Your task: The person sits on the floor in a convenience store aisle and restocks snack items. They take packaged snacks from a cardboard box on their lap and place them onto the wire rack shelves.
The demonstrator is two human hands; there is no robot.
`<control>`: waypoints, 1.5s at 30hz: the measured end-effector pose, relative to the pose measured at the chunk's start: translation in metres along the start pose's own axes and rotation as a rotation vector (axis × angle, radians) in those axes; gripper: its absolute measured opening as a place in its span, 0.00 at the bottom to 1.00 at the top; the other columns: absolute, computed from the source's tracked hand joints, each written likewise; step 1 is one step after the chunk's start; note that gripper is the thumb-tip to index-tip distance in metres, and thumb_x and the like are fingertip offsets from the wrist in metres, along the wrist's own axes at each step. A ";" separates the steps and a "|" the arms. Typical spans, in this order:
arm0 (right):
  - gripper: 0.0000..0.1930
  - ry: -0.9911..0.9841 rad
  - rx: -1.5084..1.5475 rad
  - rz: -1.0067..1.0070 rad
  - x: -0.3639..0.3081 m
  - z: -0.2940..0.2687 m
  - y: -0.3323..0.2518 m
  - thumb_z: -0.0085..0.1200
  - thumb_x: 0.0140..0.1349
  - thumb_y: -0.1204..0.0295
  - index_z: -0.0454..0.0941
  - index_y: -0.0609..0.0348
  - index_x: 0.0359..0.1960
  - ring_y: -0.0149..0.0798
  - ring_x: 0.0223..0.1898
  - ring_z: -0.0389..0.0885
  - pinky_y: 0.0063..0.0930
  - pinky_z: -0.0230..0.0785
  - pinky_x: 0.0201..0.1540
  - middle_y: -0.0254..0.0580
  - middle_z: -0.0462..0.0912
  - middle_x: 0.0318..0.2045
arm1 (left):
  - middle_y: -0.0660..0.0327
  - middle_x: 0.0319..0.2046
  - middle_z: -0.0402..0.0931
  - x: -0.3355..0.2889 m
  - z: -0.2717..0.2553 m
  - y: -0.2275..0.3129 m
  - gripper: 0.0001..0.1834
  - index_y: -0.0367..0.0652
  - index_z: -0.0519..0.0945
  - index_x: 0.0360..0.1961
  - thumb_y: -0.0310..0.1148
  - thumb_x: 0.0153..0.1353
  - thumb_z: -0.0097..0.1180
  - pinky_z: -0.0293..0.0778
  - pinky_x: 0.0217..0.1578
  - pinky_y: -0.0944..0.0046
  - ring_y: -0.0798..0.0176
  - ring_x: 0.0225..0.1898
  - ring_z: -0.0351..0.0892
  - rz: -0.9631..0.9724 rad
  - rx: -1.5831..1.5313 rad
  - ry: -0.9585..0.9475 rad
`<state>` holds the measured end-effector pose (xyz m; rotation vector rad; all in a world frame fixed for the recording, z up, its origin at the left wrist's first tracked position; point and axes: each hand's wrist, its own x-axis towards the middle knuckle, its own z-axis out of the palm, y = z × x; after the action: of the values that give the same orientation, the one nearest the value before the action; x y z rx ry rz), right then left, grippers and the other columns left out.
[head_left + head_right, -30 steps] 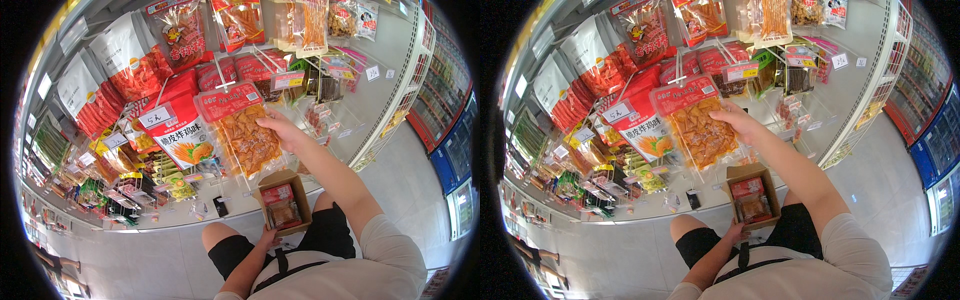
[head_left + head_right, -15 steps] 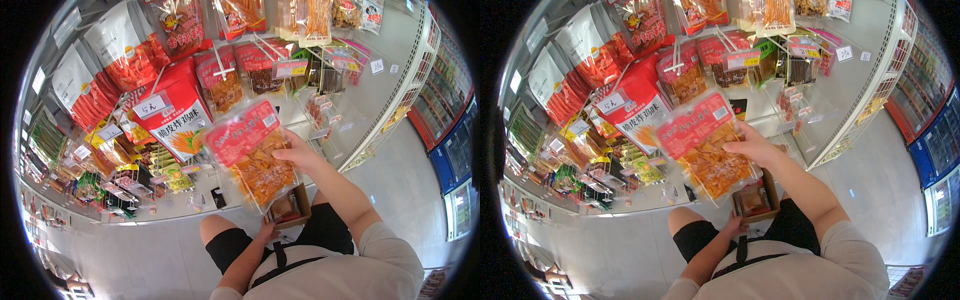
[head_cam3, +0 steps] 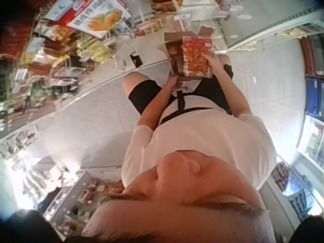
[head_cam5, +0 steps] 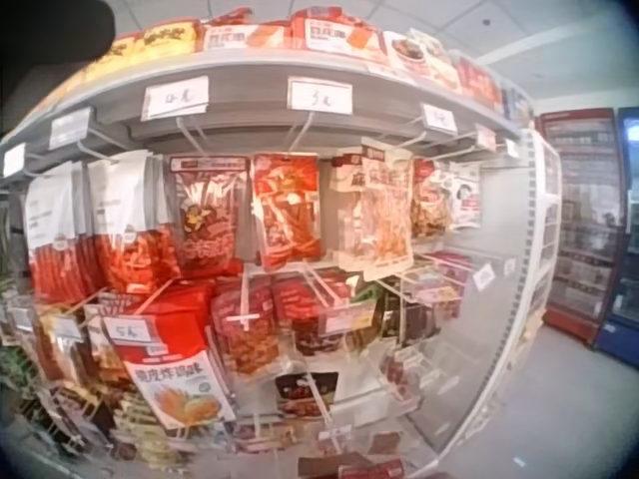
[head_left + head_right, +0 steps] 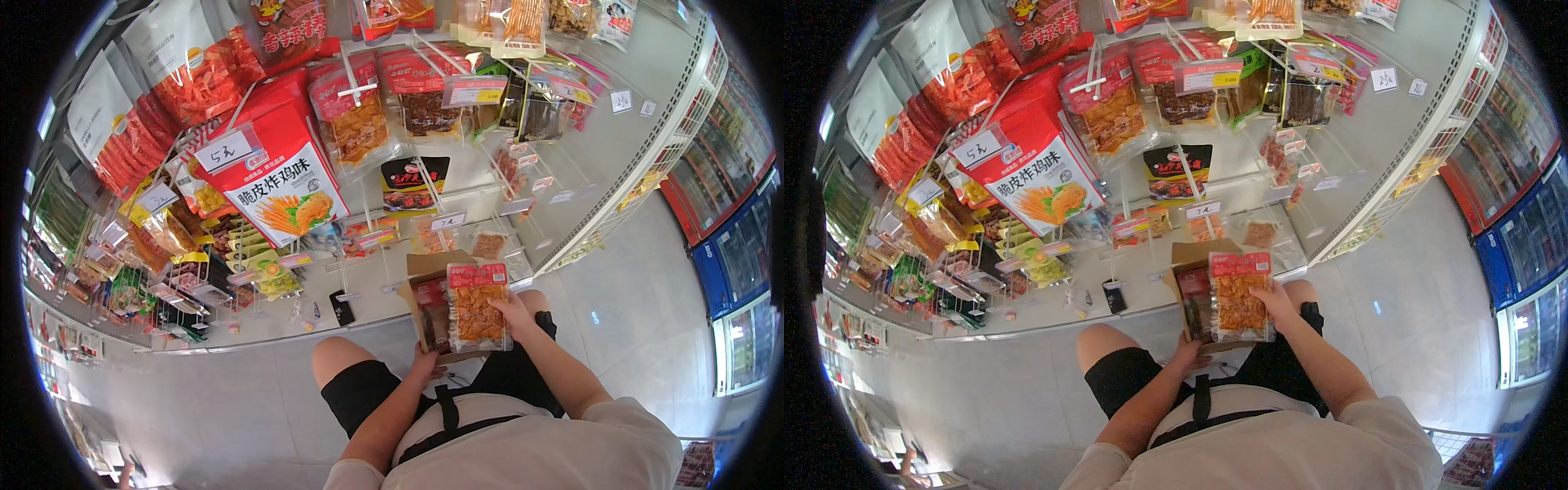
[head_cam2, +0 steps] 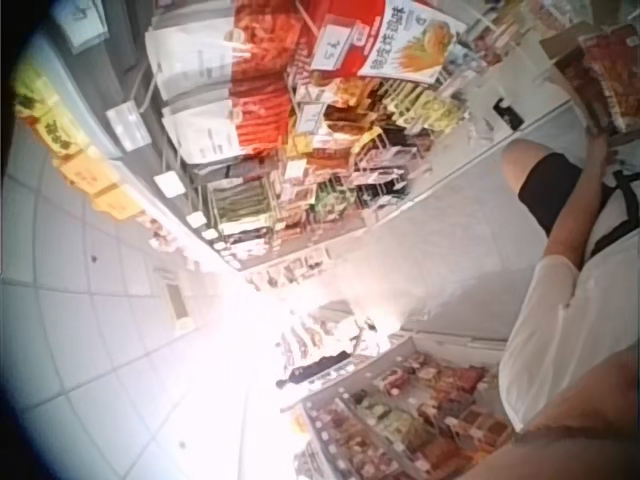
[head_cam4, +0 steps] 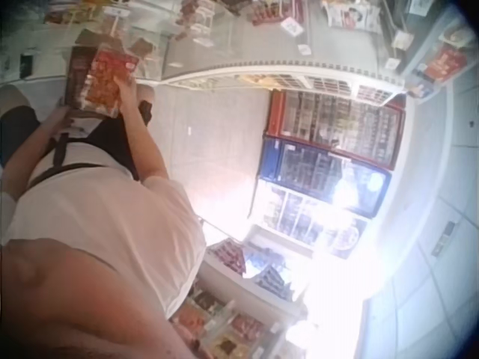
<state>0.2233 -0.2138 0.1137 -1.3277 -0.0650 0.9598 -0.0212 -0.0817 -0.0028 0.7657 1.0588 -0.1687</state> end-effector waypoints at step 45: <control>0.47 0.064 -1.422 0.014 0.077 0.020 0.144 0.62 0.59 0.75 0.50 0.48 0.80 0.66 0.64 0.71 0.50 0.73 0.61 0.58 0.62 0.72 | 0.46 0.67 0.64 -0.008 -0.004 0.005 0.45 0.72 0.39 0.76 0.34 0.70 0.55 0.80 0.46 0.38 0.35 0.49 0.82 -0.065 0.013 -0.064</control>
<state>0.1816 -0.1598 -0.0366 -2.6352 -0.8066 0.8497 -0.0261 -0.0772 0.0047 0.7330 1.0235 -0.2541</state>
